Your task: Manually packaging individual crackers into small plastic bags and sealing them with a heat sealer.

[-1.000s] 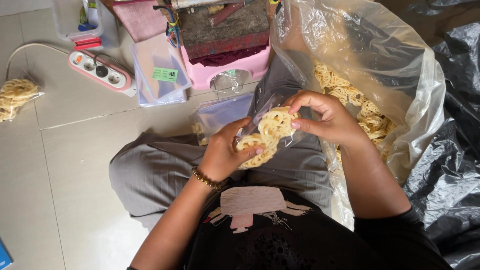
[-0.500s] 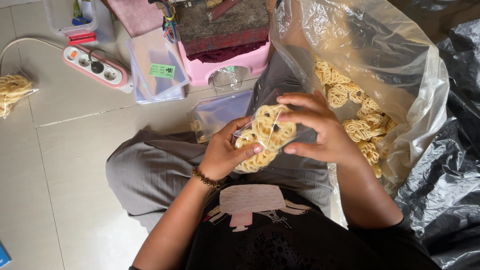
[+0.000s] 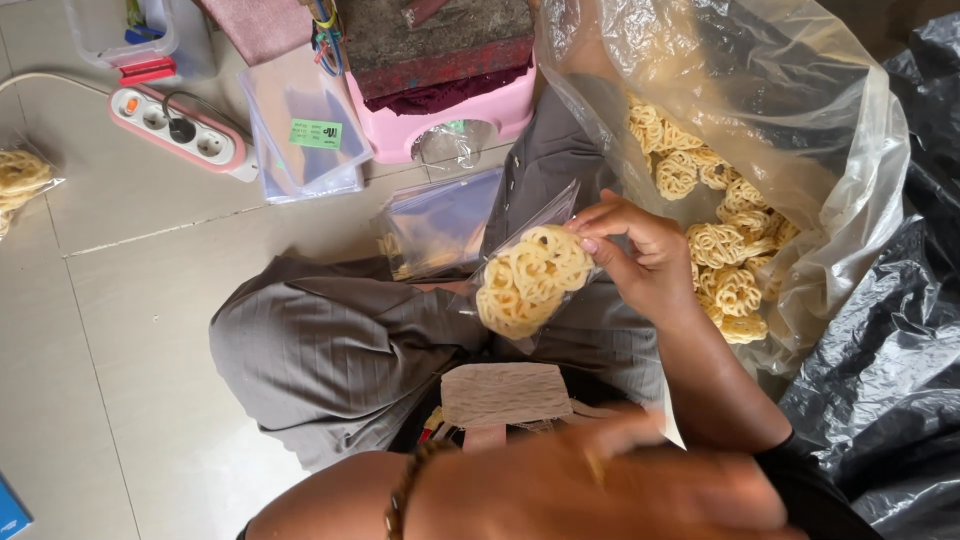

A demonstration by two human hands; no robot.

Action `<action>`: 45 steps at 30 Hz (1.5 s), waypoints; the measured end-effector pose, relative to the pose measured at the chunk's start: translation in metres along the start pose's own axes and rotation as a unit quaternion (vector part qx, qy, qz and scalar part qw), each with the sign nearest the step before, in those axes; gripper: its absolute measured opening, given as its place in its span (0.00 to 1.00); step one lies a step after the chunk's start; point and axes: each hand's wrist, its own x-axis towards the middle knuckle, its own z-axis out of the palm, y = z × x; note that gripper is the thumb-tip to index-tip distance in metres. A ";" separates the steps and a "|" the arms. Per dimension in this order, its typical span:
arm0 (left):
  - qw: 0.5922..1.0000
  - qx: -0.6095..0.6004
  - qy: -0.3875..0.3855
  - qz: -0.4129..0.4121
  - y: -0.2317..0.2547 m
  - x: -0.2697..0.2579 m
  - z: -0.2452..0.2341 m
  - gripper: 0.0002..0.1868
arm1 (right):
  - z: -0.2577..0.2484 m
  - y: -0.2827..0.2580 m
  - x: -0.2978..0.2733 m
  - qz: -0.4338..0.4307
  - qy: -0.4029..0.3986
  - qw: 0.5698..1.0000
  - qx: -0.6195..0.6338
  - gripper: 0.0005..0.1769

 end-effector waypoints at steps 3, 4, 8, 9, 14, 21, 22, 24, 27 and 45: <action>1.000 0.008 -0.020 0.022 0.013 0.020 -0.011 0.21 | 0.001 -0.004 0.000 -0.002 0.011 1.000 0.024 0.11; 0.983 0.135 0.096 0.076 0.021 0.035 -0.024 0.21 | 0.000 -0.006 -0.001 0.007 0.018 0.999 0.042 0.14; 0.903 0.345 0.247 -0.075 -0.079 0.018 -0.057 0.46 | 0.005 0.009 -0.006 -0.024 0.051 0.996 0.074 0.07; 0.928 0.225 0.254 -0.153 -0.103 0.011 -0.062 0.51 | 0.009 0.016 -0.005 -0.075 0.063 0.991 0.088 0.04; 0.928 -0.177 0.284 -0.164 -0.154 -0.007 -0.052 0.45 | 0.022 0.007 0.002 -0.108 0.031 0.990 0.089 0.03; 0.901 0.087 0.415 -0.094 -0.131 -0.001 -0.057 0.45 | 0.026 0.034 0.008 0.025 0.024 0.955 0.295 0.27; 0.900 0.113 0.415 -0.075 -0.132 -0.001 -0.057 0.44 | 0.030 0.040 0.003 0.060 0.047 0.939 0.336 0.13; 0.897 0.108 0.422 -0.069 -0.134 -0.002 -0.056 0.42 | 0.028 0.054 0.001 0.083 0.057 0.930 0.353 0.10; 0.898 0.073 0.432 -0.048 -0.141 -0.005 -0.055 0.40 | 0.027 0.046 0.007 0.112 0.065 0.918 0.374 0.09; 0.892 0.068 0.444 -0.045 -0.108 0.002 -0.077 0.04 | 0.029 0.043 0.003 0.115 0.083 0.891 0.432 0.09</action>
